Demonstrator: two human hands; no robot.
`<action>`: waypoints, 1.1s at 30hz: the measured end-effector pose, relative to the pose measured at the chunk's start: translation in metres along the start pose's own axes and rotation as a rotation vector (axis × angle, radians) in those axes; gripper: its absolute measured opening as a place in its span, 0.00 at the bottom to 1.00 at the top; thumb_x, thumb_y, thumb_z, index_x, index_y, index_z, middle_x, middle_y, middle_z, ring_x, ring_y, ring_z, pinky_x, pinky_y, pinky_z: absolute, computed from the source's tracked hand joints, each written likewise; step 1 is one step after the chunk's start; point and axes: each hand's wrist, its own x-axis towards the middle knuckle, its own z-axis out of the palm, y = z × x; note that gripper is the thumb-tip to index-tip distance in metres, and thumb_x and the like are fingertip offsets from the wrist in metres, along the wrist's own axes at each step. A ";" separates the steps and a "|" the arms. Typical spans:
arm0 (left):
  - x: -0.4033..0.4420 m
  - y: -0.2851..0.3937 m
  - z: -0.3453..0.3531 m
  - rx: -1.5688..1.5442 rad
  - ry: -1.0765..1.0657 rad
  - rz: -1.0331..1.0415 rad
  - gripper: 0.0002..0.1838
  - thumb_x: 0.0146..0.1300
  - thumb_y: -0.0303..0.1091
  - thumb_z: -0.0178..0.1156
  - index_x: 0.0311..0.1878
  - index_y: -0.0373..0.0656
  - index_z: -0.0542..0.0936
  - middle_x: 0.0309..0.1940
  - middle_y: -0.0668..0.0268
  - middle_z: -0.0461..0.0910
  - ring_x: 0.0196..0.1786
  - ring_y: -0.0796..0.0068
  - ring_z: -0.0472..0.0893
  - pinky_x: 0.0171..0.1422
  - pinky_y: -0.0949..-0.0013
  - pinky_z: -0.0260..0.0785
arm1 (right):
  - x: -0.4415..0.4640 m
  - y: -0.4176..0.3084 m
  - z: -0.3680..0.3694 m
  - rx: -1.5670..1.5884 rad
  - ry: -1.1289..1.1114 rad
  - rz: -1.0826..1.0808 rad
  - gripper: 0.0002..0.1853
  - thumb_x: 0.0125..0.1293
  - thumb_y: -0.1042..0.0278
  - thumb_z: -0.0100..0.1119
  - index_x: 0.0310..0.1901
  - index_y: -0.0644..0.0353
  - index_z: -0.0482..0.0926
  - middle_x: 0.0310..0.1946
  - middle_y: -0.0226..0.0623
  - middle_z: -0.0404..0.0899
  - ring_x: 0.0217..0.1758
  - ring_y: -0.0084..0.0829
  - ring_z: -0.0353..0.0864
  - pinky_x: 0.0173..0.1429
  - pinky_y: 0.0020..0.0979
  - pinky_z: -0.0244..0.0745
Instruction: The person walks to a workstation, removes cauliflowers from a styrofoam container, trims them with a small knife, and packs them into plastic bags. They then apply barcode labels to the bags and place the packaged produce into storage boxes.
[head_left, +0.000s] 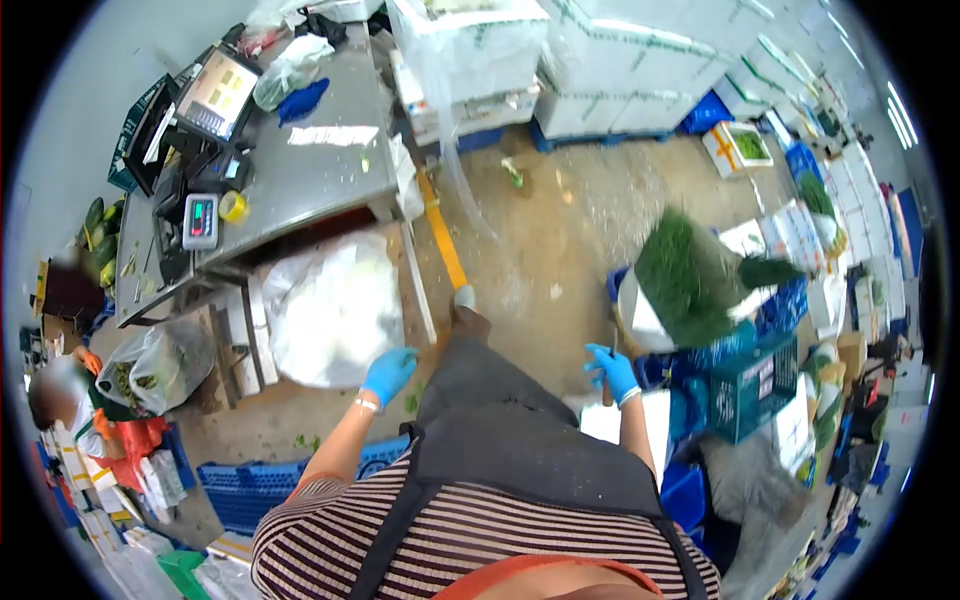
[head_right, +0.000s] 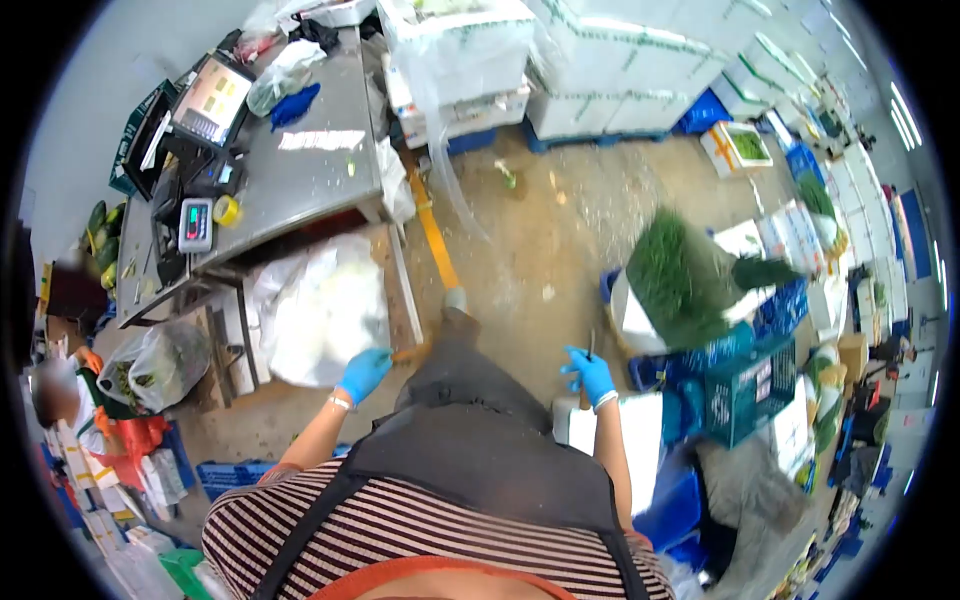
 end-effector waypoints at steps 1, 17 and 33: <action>0.027 -0.005 -0.004 -0.008 0.020 0.011 0.16 0.64 0.40 0.56 0.52 0.45 0.81 0.46 0.53 0.81 0.49 0.50 0.79 0.54 0.54 0.72 | 0.029 -0.030 0.015 -0.020 -0.057 -0.026 0.19 0.69 0.55 0.57 0.55 0.57 0.80 0.31 0.39 0.83 0.21 0.26 0.75 0.24 0.27 0.71; 0.517 0.114 -0.246 -0.373 0.323 0.340 0.15 0.67 0.32 0.57 0.57 0.45 0.79 0.45 0.58 0.80 0.47 0.62 0.80 0.52 0.63 0.72 | 0.423 -0.499 0.087 -0.265 -0.027 -0.373 0.18 0.70 0.60 0.53 0.58 0.56 0.79 0.30 0.37 0.84 0.19 0.23 0.75 0.23 0.24 0.70; 1.023 0.159 -0.509 -0.260 0.293 0.120 0.20 0.67 0.40 0.60 0.60 0.44 0.78 0.52 0.59 0.80 0.53 0.73 0.79 0.62 0.70 0.68 | 0.759 -0.834 0.163 -0.861 0.561 -0.783 0.22 0.67 0.67 0.59 0.63 0.52 0.75 0.30 0.39 0.78 0.29 0.27 0.72 0.41 0.29 0.73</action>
